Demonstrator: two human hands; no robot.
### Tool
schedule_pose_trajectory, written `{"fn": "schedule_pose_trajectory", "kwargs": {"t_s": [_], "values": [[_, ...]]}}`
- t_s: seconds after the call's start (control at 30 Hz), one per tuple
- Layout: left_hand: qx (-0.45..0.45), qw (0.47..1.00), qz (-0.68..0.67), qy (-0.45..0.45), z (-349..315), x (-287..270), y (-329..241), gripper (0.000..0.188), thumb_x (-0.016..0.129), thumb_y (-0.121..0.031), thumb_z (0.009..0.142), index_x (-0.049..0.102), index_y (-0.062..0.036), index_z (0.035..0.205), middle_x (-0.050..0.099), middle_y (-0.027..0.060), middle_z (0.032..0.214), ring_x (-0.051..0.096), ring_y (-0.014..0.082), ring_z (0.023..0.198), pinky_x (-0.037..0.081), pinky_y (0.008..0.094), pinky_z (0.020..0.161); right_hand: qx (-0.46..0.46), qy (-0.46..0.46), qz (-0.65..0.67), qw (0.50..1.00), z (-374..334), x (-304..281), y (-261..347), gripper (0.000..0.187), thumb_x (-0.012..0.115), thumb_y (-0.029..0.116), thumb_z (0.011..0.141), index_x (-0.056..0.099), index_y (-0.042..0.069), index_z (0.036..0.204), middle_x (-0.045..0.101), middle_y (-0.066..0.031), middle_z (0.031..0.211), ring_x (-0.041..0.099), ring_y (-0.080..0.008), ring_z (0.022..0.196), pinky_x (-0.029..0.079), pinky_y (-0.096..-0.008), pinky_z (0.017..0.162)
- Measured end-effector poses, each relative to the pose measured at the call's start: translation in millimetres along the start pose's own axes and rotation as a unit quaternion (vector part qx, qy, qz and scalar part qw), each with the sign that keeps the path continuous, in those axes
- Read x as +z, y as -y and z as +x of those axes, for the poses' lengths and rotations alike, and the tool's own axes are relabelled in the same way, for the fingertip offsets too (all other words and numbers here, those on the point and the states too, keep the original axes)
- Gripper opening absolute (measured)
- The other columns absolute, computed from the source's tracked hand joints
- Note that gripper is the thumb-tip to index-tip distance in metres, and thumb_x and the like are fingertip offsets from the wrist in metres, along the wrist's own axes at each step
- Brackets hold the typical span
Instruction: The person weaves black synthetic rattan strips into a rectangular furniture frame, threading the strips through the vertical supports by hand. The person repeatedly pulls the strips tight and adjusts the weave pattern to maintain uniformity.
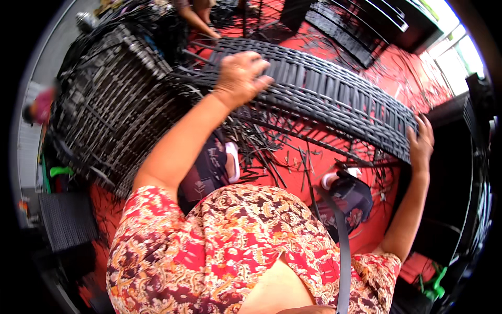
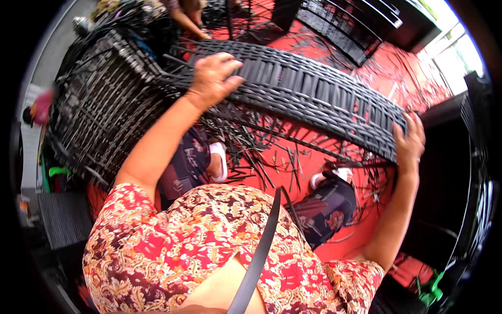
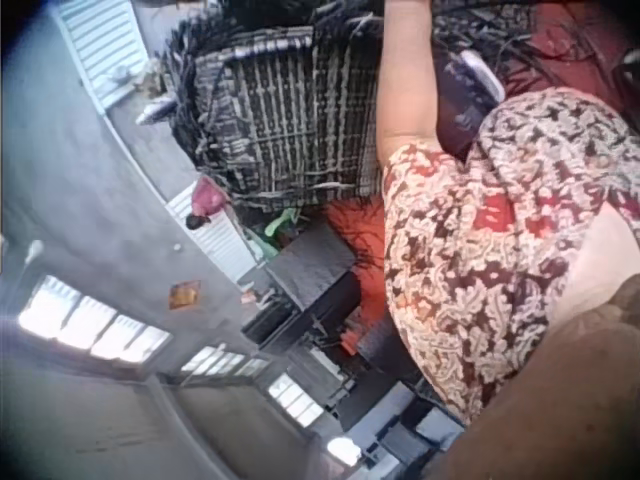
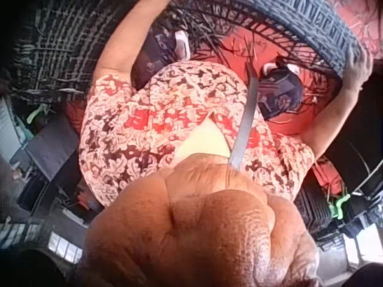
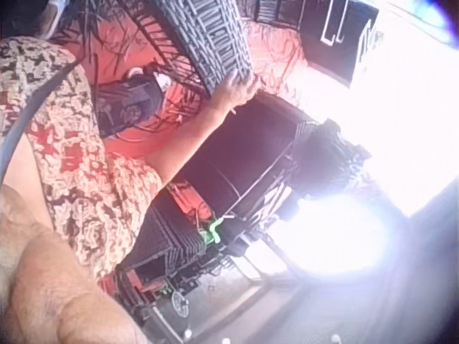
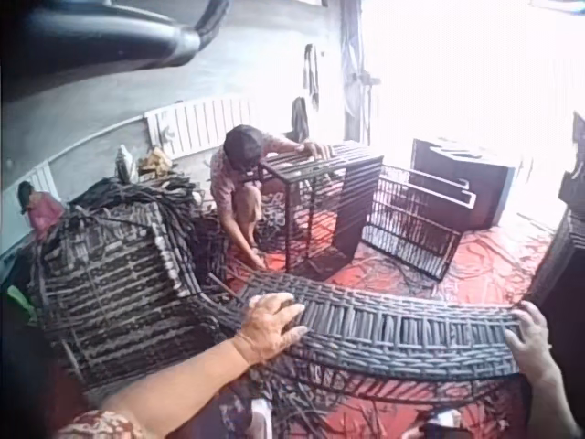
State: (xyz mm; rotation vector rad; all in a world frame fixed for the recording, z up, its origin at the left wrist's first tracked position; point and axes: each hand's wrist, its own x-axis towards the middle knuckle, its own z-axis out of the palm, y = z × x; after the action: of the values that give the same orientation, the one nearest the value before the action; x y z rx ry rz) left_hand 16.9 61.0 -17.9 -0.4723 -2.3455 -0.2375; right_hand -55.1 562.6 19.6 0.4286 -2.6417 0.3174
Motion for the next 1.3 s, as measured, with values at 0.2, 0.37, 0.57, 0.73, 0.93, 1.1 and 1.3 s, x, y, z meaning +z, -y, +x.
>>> {"fn": "schedule_pose_trajectory", "kwargs": {"t_s": [0.2, 0.37, 0.57, 0.73, 0.93, 1.1, 1.3], "values": [[-0.102, 0.960, 0.069, 0.250, -56, -31, 66, 0.065, 0.051, -0.059, 0.077, 0.045, -0.0210, 0.129, 0.035, 0.0125, 0.135, 0.034, 0.0278, 0.124, 0.025, 0.0449, 0.099, -0.099, 0.171, 0.031, 0.980, -19, 40, 144, 0.074, 0.069, 0.050, 0.067, 0.043, 0.019, 0.130, 0.033, -0.0079, 0.140, 0.027, -0.0306, 0.129, 0.023, -0.0485, 0.102], [-0.077, 0.961, 0.085, 0.251, -66, -38, 61, 0.063, 0.051, -0.057, 0.078, 0.043, -0.0227, 0.131, 0.035, 0.0098, 0.135, 0.032, 0.0275, 0.125, 0.026, 0.0450, 0.099, -0.123, 0.100, -0.013, 0.987, -30, 59, 147, 0.070, 0.068, 0.049, 0.066, 0.047, 0.019, 0.126, 0.042, -0.0053, 0.127, 0.035, -0.0287, 0.120, 0.023, -0.0453, 0.099], [-0.080, 0.973, 0.116, 0.185, -76, -36, 44, 0.057, 0.057, -0.053, 0.073, 0.050, -0.0258, 0.124, 0.045, -0.0009, 0.117, 0.040, 0.0203, 0.112, 0.025, 0.0408, 0.095, -0.142, 0.032, 0.022, 0.989, -44, 64, 148, 0.059, 0.072, 0.038, 0.066, 0.053, 0.017, 0.118, 0.046, -0.0054, 0.114, 0.042, -0.0262, 0.109, 0.027, -0.0410, 0.094], [-0.101, 0.961, 0.166, 0.196, -57, -39, 22, 0.063, 0.063, -0.054, 0.068, 0.051, -0.0233, 0.122, 0.044, 0.0015, 0.125, 0.036, 0.0221, 0.120, 0.012, 0.0601, 0.099, -0.123, 0.095, -0.011, 0.988, -44, 61, 162, 0.080, 0.072, 0.046, 0.063, 0.041, 0.016, 0.130, 0.031, -0.0082, 0.138, 0.028, -0.0288, 0.126, 0.020, -0.0462, 0.101], [-0.107, 0.963, 0.116, 0.219, -52, -18, 22, 0.060, 0.053, -0.057, 0.076, 0.047, -0.0247, 0.126, 0.040, 0.0086, 0.133, 0.035, 0.0289, 0.123, 0.019, 0.0523, 0.101, -0.159, 0.126, 0.041, 0.978, -24, 75, 212, 0.074, 0.068, 0.042, 0.070, 0.040, 0.010, 0.130, 0.035, -0.0083, 0.137, 0.031, -0.0278, 0.125, 0.023, -0.0440, 0.101], [-0.138, 0.967, 0.061, 0.206, -68, -16, 23, 0.058, 0.049, -0.059, 0.078, 0.048, -0.0254, 0.125, 0.038, 0.0089, 0.134, 0.032, 0.0295, 0.124, 0.021, 0.0533, 0.100, -0.184, 0.077, 0.015, 0.980, -31, 80, 212, 0.066, 0.070, 0.030, 0.071, 0.043, 0.011, 0.128, 0.041, -0.0060, 0.129, 0.038, -0.0246, 0.118, 0.026, -0.0414, 0.098], [-0.146, 0.965, 0.063, 0.207, -45, -13, 7, 0.062, 0.055, -0.057, 0.075, 0.047, -0.0225, 0.126, 0.035, 0.0093, 0.136, 0.030, 0.0289, 0.126, 0.021, 0.0564, 0.097, -0.147, 0.110, 0.122, 0.976, -28, 61, 199, 0.058, 0.065, 0.032, 0.077, 0.046, 0.011, 0.127, 0.037, -0.0130, 0.134, 0.030, -0.0324, 0.126, 0.024, -0.0435, 0.102]]}}
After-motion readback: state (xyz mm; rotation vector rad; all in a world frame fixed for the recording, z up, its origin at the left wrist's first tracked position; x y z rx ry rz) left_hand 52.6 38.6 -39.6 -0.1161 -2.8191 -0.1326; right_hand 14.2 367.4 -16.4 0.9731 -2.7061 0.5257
